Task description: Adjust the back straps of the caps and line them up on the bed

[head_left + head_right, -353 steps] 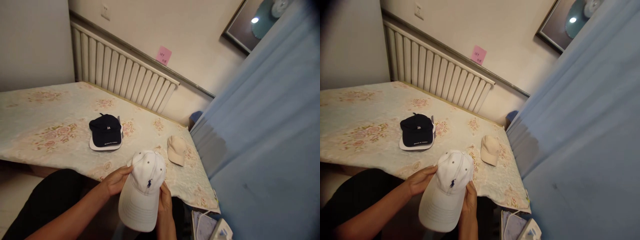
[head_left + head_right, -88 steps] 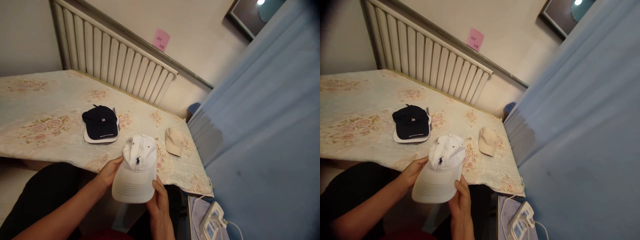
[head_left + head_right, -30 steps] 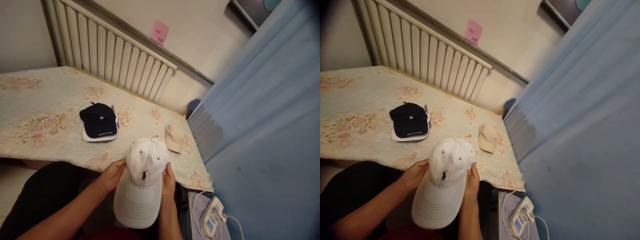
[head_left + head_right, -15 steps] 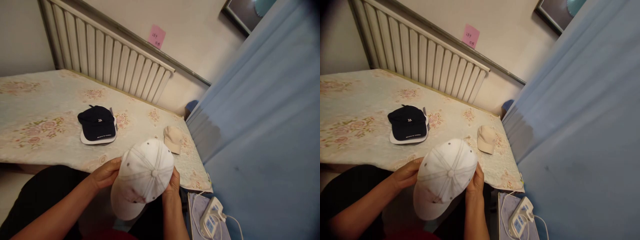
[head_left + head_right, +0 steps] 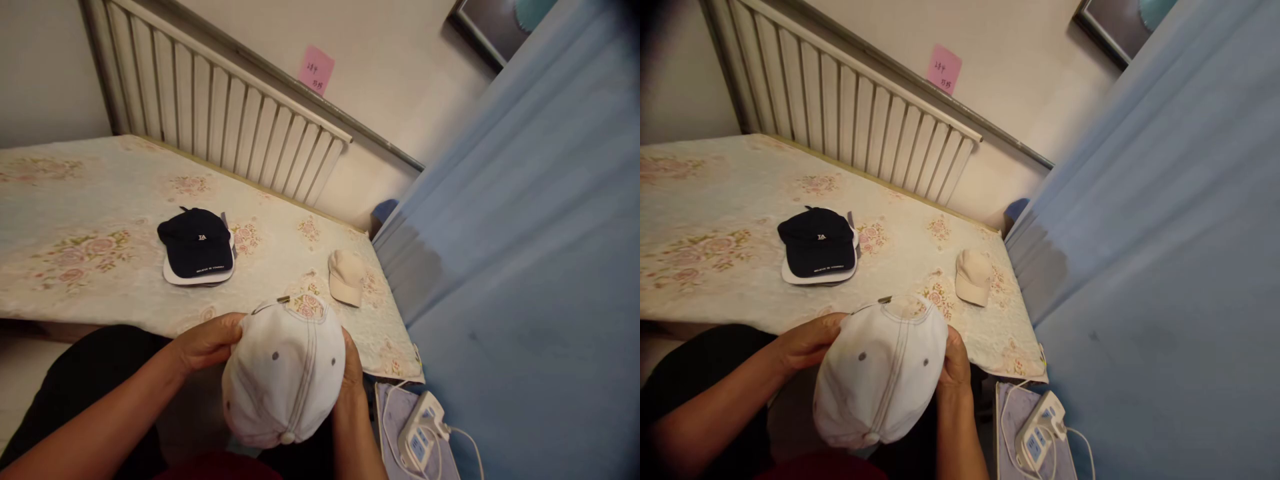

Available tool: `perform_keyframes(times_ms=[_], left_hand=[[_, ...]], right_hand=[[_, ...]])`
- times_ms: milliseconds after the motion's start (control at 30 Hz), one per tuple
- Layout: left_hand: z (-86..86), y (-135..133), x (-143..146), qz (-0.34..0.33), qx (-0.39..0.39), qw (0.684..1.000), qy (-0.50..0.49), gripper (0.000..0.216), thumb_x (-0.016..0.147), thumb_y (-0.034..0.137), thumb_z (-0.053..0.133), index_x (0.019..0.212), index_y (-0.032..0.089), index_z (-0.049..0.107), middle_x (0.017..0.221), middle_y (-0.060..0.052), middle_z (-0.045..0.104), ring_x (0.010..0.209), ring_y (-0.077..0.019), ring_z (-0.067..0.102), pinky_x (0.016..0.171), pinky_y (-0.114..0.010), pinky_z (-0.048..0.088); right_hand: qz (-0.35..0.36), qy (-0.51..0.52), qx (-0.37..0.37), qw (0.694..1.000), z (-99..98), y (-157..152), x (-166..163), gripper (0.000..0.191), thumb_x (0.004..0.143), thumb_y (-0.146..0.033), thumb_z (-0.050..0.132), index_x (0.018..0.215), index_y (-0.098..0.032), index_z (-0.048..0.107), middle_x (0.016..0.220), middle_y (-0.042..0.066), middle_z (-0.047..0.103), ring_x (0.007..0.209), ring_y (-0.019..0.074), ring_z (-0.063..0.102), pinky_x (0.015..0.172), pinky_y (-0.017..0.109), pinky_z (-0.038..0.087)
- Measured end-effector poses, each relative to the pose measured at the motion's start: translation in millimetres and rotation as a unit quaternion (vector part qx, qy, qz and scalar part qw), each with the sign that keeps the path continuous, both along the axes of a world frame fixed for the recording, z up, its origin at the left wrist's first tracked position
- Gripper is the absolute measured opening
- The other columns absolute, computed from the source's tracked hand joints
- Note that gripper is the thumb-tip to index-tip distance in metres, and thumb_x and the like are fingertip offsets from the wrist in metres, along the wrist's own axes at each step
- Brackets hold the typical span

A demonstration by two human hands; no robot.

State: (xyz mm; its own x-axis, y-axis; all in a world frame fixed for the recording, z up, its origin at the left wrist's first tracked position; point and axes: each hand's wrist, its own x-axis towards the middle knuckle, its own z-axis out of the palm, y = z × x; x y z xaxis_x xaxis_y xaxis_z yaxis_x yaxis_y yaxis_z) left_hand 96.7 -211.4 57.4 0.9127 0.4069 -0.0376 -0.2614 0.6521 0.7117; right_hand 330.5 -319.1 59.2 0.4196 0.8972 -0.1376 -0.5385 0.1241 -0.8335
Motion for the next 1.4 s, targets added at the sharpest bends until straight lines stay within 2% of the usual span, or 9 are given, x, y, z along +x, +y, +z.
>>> perform_keyframes(times_ms=[100, 200, 400, 500, 633, 833, 1033, 1267, 1400], left_hand=[[-0.6, 2.8, -1.6, 0.011, -0.03, 0.999, -0.022, 0.024, 0.069, 0.02, 0.077, 0.091, 0.01, 0.077, 0.085, -0.016, 0.075, 0.079, -0.0291, 0.071, 0.074, -0.034, 0.054], [-1.2, 5.7, -4.1, 0.02, -0.053, 0.998, -0.04, 0.029, 0.069, 0.018, 0.077, 0.096, 0.008, 0.076, 0.088, -0.018, 0.075, 0.082, -0.0293, 0.071, 0.076, -0.031, 0.053], [-8.2, 13.4, -12.3, 0.041, -0.06, 0.997, -0.031, 0.026, 0.066, 0.017, 0.079, 0.092, 0.013, 0.077, 0.081, -0.012, 0.075, 0.076, -0.0265, 0.07, 0.072, -0.032, 0.055], [-12.5, 16.8, -17.0, 0.065, -0.068, 0.995, -0.032, 0.021, 0.067, 0.012, 0.077, 0.089, 0.013, 0.078, 0.082, -0.012, 0.076, 0.074, -0.0256, 0.07, 0.071, -0.031, 0.055], [-14.7, 17.1, -20.9, 0.069, -0.066, 0.995, -0.034, 0.019, 0.069, 0.011, 0.075, 0.088, 0.009, 0.077, 0.079, -0.014, 0.075, 0.069, -0.0231, 0.069, 0.066, -0.027, 0.054], [-13.0, 13.7, -18.9, 0.078, -0.052, 0.996, -0.009, 0.017, 0.066, 0.013, 0.078, 0.082, 0.011, 0.077, 0.075, -0.011, 0.075, 0.064, -0.0202, 0.068, 0.061, -0.025, 0.054], [-14.2, 13.3, -14.8, 0.053, -0.043, 0.998, -0.008, 0.029, 0.065, 0.026, 0.082, 0.091, 0.014, 0.077, 0.086, -0.012, 0.076, 0.077, -0.0227, 0.071, 0.072, -0.028, 0.056], [-15.6, 15.8, -12.0, 0.038, -0.045, 0.998, -0.003, 0.03, 0.066, 0.026, 0.08, 0.094, 0.015, 0.077, 0.089, -0.012, 0.076, 0.081, -0.0237, 0.07, 0.077, -0.03, 0.055], [-16.0, 20.8, -4.3, 0.058, -0.056, 0.997, 0.006, 0.025, 0.068, 0.02, 0.076, 0.093, 0.015, 0.077, 0.091, -0.012, 0.075, 0.082, -0.0242, 0.07, 0.078, -0.031, 0.054]], right_hand=[[0.077, -0.014, 0.01, 0.997, -5.1, -3.9, 4.8, 0.025, 0.059, -0.023, 0.078, 0.082, -0.014, 0.073, 0.072, 0.005, 0.075, 0.067, 0.0221, 0.069, 0.067, 0.034, 0.057], [0.111, -0.016, 0.019, 0.993, -5.6, -8.9, 8.7, 0.026, 0.051, -0.018, 0.082, 0.075, -0.012, 0.072, 0.065, 0.003, 0.073, 0.052, 0.0151, 0.063, 0.054, 0.025, 0.051], [0.124, -0.03, 0.016, 0.992, 4.6, -17.3, 10.1, 0.038, 0.049, -0.039, 0.087, 0.071, -0.012, 0.07, 0.056, 0.001, 0.068, 0.045, 0.0116, 0.056, 0.046, 0.021, 0.043], [0.113, -0.029, 0.001, 0.993, 10.2, -19.2, 8.5, 0.037, 0.047, -0.039, 0.088, 0.065, -0.014, 0.068, 0.052, -0.001, 0.065, 0.042, 0.0101, 0.052, 0.043, 0.02, 0.039], [0.107, -0.002, 0.004, 0.994, 9.8, -20.8, 6.9, 0.031, 0.047, -0.033, 0.088, 0.059, -0.015, 0.065, 0.049, -0.002, 0.062, 0.04, 0.009, 0.05, 0.043, 0.02, 0.038], [0.092, 0.018, 0.012, 0.995, -0.3, -21.5, 9.4, 0.028, 0.051, -0.03, 0.086, 0.06, -0.016, 0.063, 0.051, -0.003, 0.063, 0.042, 0.0091, 0.052, 0.043, 0.019, 0.039], [0.081, 0.039, 0.026, 0.996, -2.3, -19.1, 9.1, 0.029, 0.055, -0.033, 0.086, 0.06, -0.016, 0.063, 0.053, -0.003, 0.064, 0.044, 0.0084, 0.053, 0.045, 0.018, 0.04], [0.082, 0.046, 0.03, 0.995, -5.1, -15.4, 10.2, 0.029, 0.056, -0.035, 0.087, 0.067, -0.016, 0.069, 0.062, 0.001, 0.07, 0.052, 0.0116, 0.06, 0.052, 0.021, 0.047], [0.067, 0.054, 0.035, 0.996, -8.4, -9.6, 13.7, 0.027, 0.058, -0.034, 0.086, 0.072, -0.017, 0.071, 0.07, 0.003, 0.074, 0.06, 0.0135, 0.065, 0.061, 0.023, 0.052]])
